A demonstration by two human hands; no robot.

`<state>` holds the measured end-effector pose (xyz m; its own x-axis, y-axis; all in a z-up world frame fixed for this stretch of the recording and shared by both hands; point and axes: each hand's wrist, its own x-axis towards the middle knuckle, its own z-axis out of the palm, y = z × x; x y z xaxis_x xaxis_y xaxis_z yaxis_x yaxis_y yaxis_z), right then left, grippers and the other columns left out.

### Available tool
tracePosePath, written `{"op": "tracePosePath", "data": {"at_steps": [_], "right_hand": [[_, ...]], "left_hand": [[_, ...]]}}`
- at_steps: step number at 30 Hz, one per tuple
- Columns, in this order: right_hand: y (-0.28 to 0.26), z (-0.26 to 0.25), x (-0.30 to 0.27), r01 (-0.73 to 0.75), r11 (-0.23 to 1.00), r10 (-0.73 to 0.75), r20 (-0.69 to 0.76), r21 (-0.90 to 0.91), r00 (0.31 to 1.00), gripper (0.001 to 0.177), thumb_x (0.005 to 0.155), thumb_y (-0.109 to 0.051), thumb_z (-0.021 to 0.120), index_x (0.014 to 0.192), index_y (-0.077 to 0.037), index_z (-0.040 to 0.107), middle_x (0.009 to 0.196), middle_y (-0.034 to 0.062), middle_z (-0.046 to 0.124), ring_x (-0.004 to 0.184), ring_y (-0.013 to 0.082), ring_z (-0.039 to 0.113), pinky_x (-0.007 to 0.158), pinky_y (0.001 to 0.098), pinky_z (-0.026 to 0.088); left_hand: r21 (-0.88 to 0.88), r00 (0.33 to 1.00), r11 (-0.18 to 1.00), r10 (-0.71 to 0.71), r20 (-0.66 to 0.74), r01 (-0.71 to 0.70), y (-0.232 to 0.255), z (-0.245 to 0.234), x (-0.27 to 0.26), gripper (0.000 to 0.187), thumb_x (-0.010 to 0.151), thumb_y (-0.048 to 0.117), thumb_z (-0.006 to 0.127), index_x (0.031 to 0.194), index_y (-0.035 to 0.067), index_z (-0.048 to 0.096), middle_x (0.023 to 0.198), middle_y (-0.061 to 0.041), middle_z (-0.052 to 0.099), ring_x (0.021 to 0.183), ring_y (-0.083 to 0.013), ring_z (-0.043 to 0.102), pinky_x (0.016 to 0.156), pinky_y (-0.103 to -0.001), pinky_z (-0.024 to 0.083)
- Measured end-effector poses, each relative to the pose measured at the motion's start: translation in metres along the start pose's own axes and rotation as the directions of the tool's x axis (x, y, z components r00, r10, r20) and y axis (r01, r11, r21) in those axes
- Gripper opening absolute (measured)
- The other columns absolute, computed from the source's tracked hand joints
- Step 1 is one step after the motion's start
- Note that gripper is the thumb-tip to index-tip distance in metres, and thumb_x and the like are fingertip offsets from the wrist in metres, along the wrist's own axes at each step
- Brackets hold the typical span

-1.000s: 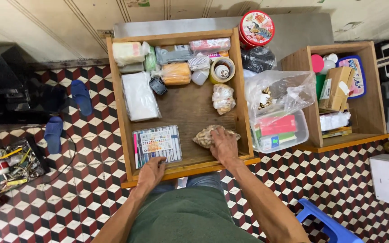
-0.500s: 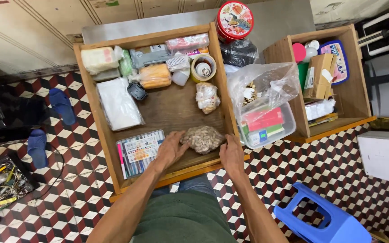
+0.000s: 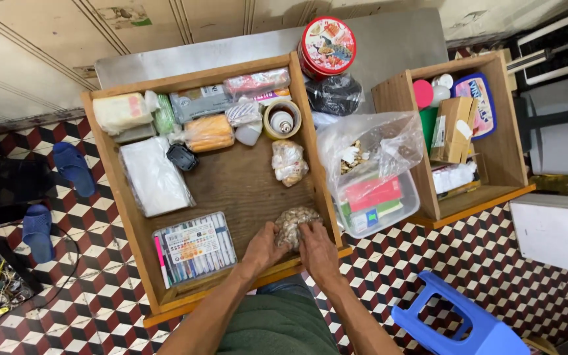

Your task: Organizing miscellaneous household items and a set of markers within desk drawers.

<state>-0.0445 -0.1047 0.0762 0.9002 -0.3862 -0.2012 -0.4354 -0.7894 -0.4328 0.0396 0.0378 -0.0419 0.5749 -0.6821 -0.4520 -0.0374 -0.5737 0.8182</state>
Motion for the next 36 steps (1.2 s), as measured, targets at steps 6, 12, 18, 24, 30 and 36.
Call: {"op": "tracePosePath", "data": {"at_steps": [6, 12, 18, 24, 30, 36], "right_hand": [[0.006, -0.003, 0.013, -0.012, 0.999, 0.008, 0.102, 0.035, 0.995, 0.041, 0.084, -0.007, 0.069, 0.124, -0.005, 0.061, 0.123, 0.0192, 0.059, 0.112, 0.0399, 0.059, 0.088, 0.0480, 0.053], [0.000, -0.025, 0.016, -0.037, 0.993, 0.024, 0.122, 0.113, 0.992, 0.038, 0.088, -0.009, 0.067, 0.126, -0.006, 0.060, 0.127, 0.0188, 0.061, 0.110, 0.0411, 0.062, 0.089, 0.0474, 0.054], [-0.011, -0.021, 0.012, -0.153, 0.987, 0.134, 0.265, 0.050, 0.955, 0.047, 0.090, -0.016, 0.068, 0.134, -0.006, 0.055, 0.119, 0.0201, 0.062, 0.103, 0.0380, 0.064, 0.087, 0.0469, 0.053], [0.000, 0.001, 0.021, -0.130, 0.991, 0.134, 0.249, -0.035, 0.959, 0.047, 0.088, -0.020, 0.069, 0.132, -0.011, 0.057, 0.117, 0.0177, 0.068, 0.104, 0.0375, 0.066, 0.087, 0.0493, 0.051], [0.011, -0.008, 0.019, -0.188, 0.975, 0.153, 0.261, 0.115, 0.953, 0.052, 0.092, -0.023, 0.066, 0.140, -0.011, 0.053, 0.125, 0.0202, 0.066, 0.106, 0.0401, 0.066, 0.089, 0.0475, 0.055], [0.012, -0.014, 0.012, -0.278, 0.930, 0.204, 0.293, 0.241, 0.934, 0.052, 0.092, -0.022, 0.065, 0.141, -0.013, 0.051, 0.122, 0.0170, 0.067, 0.100, 0.0335, 0.070, 0.086, 0.0434, 0.057]], "left_hand": [[-0.120, 0.966, 0.972, -0.218, -0.137, 0.202, 0.022, -0.054, 0.070, 0.076, 0.091, 0.063, 0.068, 0.137, 0.004, 0.055, 0.114, -0.021, 0.072, 0.104, -0.0361, 0.071, 0.091, -0.045, 0.055], [-0.126, 0.922, 0.982, -0.177, -0.344, 0.142, 0.052, -0.071, 0.151, 0.110, 0.074, 0.053, 0.092, 0.148, -0.004, 0.035, 0.136, -0.030, 0.055, 0.122, -0.0430, 0.057, 0.096, -0.046, 0.048], [-0.326, 0.923, 0.915, -0.318, -0.216, 0.239, 0.059, -0.052, 0.162, 0.104, 0.070, 0.050, 0.087, 0.149, 0.000, 0.041, 0.129, -0.019, 0.068, 0.118, -0.0293, 0.068, 0.101, -0.037, 0.052], [-0.485, 0.933, 0.852, -0.314, -0.176, 0.195, 0.077, -0.054, 0.156, 0.089, 0.074, 0.043, 0.085, 0.146, 0.005, 0.049, 0.129, -0.015, 0.070, 0.117, -0.0255, 0.069, 0.099, -0.036, 0.053], [-0.090, 0.851, 0.995, -0.010, -0.526, -0.044, 0.052, -0.089, 0.123, 0.067, 0.089, 0.030, 0.079, 0.143, 0.000, 0.053, 0.128, -0.024, 0.066, 0.117, -0.0347, 0.066, 0.098, -0.040, 0.052], [0.193, 0.676, 0.972, 0.230, -0.700, -0.131, 0.053, -0.182, 0.063, 0.033, 0.089, 0.008, 0.072, 0.121, 0.004, 0.067, 0.115, -0.019, 0.069, 0.110, -0.0393, 0.065, 0.094, -0.044, 0.053]]}}
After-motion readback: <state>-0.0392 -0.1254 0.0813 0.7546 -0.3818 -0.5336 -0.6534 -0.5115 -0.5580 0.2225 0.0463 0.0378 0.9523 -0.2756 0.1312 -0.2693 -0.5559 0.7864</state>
